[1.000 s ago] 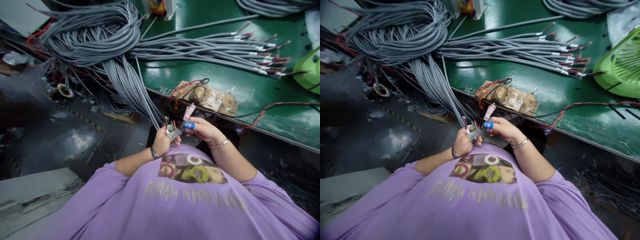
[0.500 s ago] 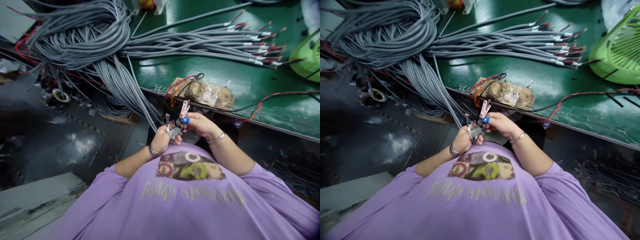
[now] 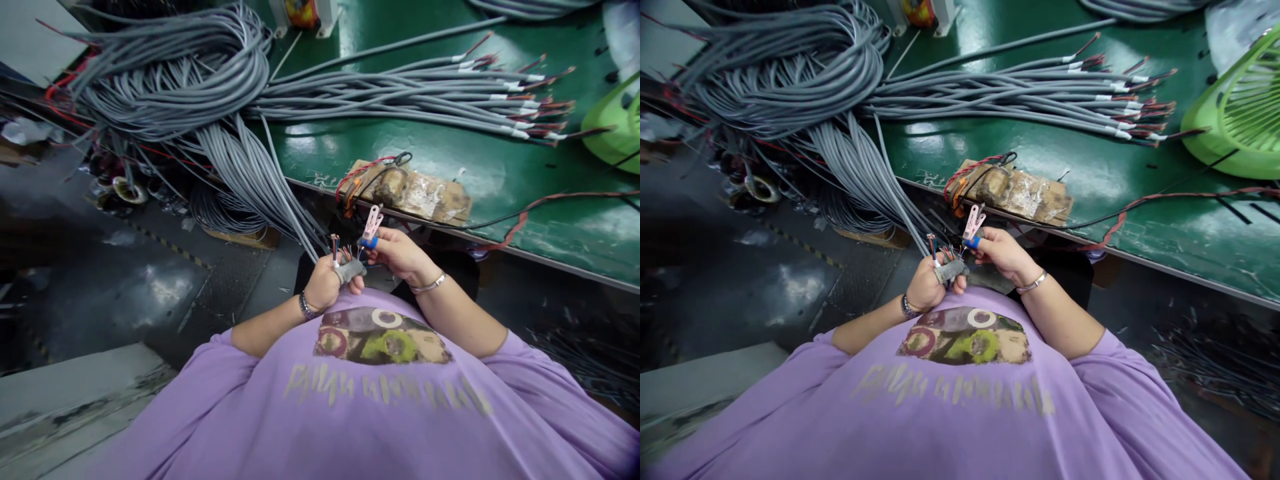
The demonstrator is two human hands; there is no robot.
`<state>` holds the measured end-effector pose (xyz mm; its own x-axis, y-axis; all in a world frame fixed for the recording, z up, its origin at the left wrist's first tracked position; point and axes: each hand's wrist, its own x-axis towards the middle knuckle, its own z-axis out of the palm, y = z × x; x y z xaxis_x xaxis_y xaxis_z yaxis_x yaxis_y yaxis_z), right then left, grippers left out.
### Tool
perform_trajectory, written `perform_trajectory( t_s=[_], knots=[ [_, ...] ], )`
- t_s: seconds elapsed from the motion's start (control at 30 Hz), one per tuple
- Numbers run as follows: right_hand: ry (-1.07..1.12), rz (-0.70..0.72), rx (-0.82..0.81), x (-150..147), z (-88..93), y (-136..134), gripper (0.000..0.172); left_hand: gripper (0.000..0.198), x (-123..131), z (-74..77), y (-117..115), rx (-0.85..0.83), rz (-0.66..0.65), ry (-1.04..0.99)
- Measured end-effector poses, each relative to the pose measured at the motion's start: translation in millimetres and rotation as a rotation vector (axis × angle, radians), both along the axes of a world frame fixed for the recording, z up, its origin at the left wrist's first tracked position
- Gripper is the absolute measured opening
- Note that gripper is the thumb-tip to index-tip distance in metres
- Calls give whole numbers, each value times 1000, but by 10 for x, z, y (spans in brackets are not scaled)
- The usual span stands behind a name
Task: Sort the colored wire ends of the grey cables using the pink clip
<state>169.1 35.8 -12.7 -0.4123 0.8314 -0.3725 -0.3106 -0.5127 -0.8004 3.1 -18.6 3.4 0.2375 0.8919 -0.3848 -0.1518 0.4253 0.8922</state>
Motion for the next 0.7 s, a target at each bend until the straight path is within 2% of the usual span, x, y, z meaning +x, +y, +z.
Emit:
perform_trajectory(
  t_s=[0.1,0.17,0.23,0.3,0.33,0.47,0.5,0.57,0.63,0.7],
  knots=[
    [114,-114,-112,78,-41,57,46,40,12,49,13,-18,108,-56],
    [196,-105,-162,105,-24,82,49,40,30,79,28,-30,137,-88],
    [241,-46,-145,89,26,82,52,40,54,109,46,-37,148,-113],
    [225,-45,-55,36,77,61,51,41,82,140,63,-41,146,-129],
    [190,-89,10,4,92,47,49,41,95,155,71,-39,142,-133],
    [-47,-403,279,-103,71,18,49,42,135,185,90,-22,139,-121],
    [-80,-437,310,-118,58,21,52,42,143,184,92,-16,143,-113],
    [-57,-397,286,-139,45,40,57,43,159,171,95,-4,154,-101],
    [43,-306,187,-156,55,66,61,44,173,147,98,0,163,-95],
    [127,-275,90,-172,78,89,61,45,183,117,100,-9,170,-88]
  ],
)
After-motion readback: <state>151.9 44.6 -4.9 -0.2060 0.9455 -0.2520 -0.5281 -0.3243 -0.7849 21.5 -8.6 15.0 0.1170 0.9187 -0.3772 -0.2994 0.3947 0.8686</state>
